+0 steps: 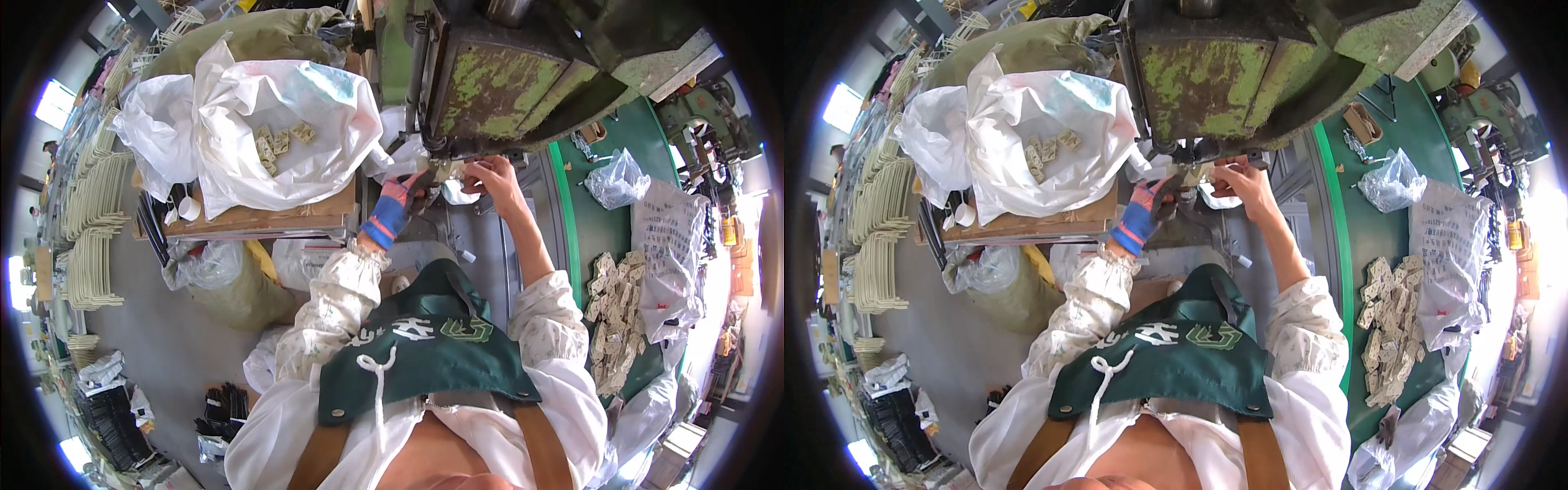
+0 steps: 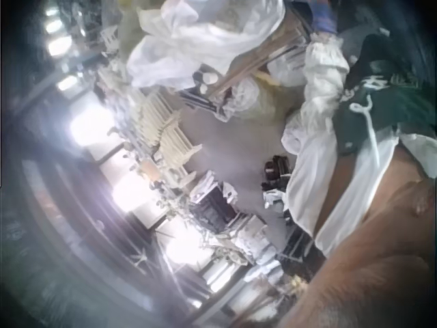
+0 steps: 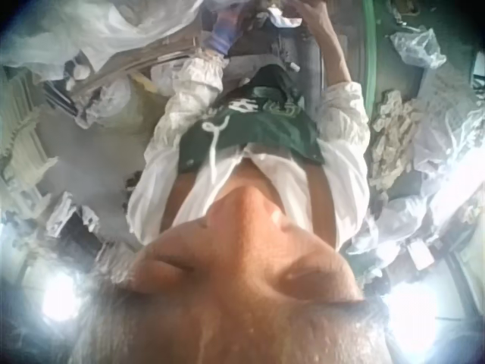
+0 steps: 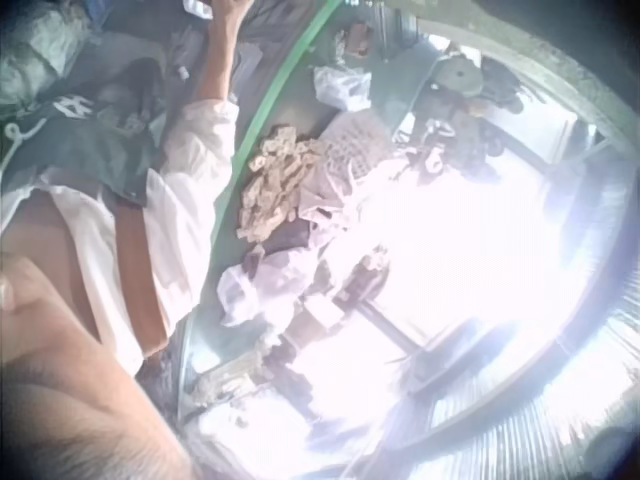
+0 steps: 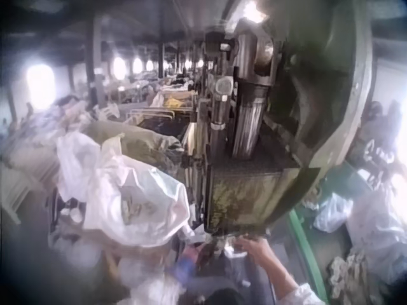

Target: The person repeatedly places small rectangular components under a press machine, activates the press, and removes the processed pieces. The person handles the components one at a time and deposits them into a nearby white bag.

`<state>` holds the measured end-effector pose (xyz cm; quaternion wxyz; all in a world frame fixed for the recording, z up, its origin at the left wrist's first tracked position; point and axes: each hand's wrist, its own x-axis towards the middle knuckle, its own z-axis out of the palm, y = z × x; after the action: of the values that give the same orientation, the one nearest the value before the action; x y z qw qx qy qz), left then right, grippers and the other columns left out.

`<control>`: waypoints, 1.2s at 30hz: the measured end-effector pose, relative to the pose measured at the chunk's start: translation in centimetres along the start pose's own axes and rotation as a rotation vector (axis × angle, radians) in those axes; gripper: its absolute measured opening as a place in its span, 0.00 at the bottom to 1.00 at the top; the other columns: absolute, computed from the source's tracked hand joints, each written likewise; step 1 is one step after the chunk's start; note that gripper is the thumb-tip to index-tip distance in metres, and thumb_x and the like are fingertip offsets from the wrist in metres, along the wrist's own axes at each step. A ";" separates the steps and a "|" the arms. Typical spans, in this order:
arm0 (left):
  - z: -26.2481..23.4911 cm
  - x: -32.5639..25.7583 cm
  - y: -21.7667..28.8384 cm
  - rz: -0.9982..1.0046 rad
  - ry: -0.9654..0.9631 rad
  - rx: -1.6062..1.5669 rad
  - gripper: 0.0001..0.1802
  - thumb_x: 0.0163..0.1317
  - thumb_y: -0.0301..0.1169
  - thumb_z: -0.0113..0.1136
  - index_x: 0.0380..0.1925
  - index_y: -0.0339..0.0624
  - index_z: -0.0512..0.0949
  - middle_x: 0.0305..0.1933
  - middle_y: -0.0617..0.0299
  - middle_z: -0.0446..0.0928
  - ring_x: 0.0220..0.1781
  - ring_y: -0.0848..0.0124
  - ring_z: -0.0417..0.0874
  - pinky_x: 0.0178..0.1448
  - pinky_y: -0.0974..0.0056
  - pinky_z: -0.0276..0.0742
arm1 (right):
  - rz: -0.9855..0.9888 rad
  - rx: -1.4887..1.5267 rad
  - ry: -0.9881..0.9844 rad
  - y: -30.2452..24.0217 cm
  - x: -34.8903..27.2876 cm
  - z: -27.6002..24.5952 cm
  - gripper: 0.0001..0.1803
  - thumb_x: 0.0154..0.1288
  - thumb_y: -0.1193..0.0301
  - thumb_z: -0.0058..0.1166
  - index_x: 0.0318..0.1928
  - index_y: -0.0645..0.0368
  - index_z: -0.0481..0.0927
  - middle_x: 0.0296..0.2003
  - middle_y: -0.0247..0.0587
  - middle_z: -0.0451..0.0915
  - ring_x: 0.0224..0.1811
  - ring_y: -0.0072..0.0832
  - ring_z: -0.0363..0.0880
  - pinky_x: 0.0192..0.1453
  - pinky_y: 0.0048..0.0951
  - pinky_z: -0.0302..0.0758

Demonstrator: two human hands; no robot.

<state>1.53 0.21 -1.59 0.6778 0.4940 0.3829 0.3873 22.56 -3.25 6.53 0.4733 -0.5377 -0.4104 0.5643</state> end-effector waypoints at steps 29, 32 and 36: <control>-1.7 -0.7 -2.1 0.322 -0.074 0.401 0.25 0.49 0.21 0.56 0.51 0.42 0.74 0.41 0.56 0.78 0.34 0.69 0.80 0.35 0.69 0.74 | 0.036 0.081 -0.041 2.0 0.4 -1.5 0.17 0.56 0.73 0.62 0.42 0.68 0.71 0.30 0.44 0.80 0.27 0.25 0.81 0.32 0.24 0.81; -1.7 -1.0 -1.2 0.432 -0.083 0.438 0.21 0.51 0.21 0.53 0.49 0.38 0.75 0.40 0.56 0.78 0.32 0.70 0.79 0.34 0.70 0.74 | 0.002 0.151 -0.024 1.8 -0.8 -1.5 0.22 0.57 0.70 0.63 0.46 0.71 0.70 0.31 0.46 0.80 0.28 0.27 0.81 0.34 0.27 0.81; -3.2 -3.7 1.3 0.605 0.096 0.515 0.15 0.56 0.24 0.54 0.44 0.36 0.78 0.39 0.58 0.78 0.34 0.75 0.78 0.36 0.67 0.75 | 0.020 0.166 0.170 3.6 -4.0 -3.7 0.22 0.61 0.67 0.58 0.51 0.68 0.69 0.35 0.43 0.81 0.35 0.25 0.81 0.39 0.25 0.80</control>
<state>-3.08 -1.64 -0.55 0.3684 0.7197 0.3360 0.4832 25.79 -8.09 3.54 0.5437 -0.5468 -0.3153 0.5532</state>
